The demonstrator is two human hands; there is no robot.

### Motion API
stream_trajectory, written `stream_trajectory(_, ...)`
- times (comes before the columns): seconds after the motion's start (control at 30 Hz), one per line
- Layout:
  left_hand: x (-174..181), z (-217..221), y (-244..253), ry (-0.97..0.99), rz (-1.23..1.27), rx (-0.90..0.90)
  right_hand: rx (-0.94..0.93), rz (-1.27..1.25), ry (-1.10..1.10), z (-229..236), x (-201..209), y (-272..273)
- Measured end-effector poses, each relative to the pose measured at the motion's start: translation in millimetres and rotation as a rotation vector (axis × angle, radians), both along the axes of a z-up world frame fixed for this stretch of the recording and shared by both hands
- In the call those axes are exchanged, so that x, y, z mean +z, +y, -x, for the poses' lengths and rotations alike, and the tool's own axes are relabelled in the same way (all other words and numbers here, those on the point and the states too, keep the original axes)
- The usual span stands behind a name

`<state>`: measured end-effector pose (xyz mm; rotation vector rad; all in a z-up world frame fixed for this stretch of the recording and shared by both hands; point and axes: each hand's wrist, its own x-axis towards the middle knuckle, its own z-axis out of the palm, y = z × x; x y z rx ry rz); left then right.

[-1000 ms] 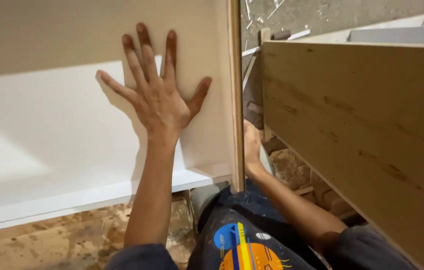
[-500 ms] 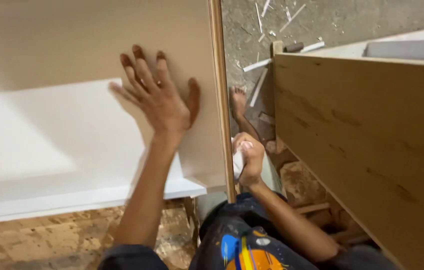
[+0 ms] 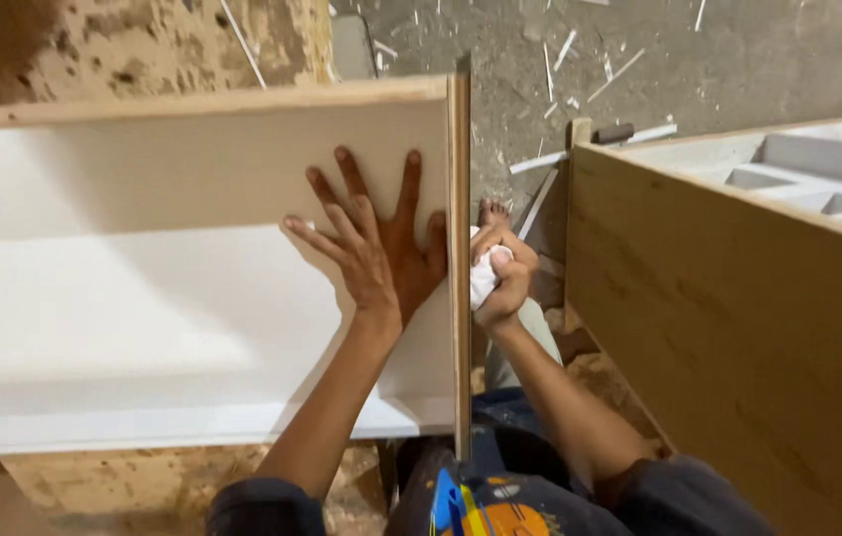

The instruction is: The person assembles a wooden drawer by fitting a side panel into a groove, applying pressure with their hands, and then wiping the edges with a cloth.

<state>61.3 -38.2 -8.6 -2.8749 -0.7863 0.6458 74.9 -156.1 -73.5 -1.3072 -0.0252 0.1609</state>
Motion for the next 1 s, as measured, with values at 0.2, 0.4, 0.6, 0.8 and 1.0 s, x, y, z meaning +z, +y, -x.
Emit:
stream_trajectory(0.2,-4.8,3.9,-0.4,-0.266,0.105,0.051,-0.075,0.033,-0.063,-72.0,-42.1,32.2)
stream_trajectory(0.4,-13.4,7.5,1.7,-0.398,0.146,0.027,-0.164,-0.004,-0.208,-141.8,-62.6,73.4)
stream_trajectory(0.6,-14.0,9.7,0.4,-0.446,0.139,0.018,-0.191,-0.003,-0.279,-192.9,-83.7,99.1)
stream_trajectory(0.8,-29.1,19.6,-1.1,-0.535,0.136,0.015,-0.340,-0.140,0.017,-206.7,-19.1,87.4)
stream_trajectory(1.0,-31.8,14.1,0.1,-0.524,0.015,-0.107,-0.157,0.116,-0.206,-61.3,30.2,33.1)
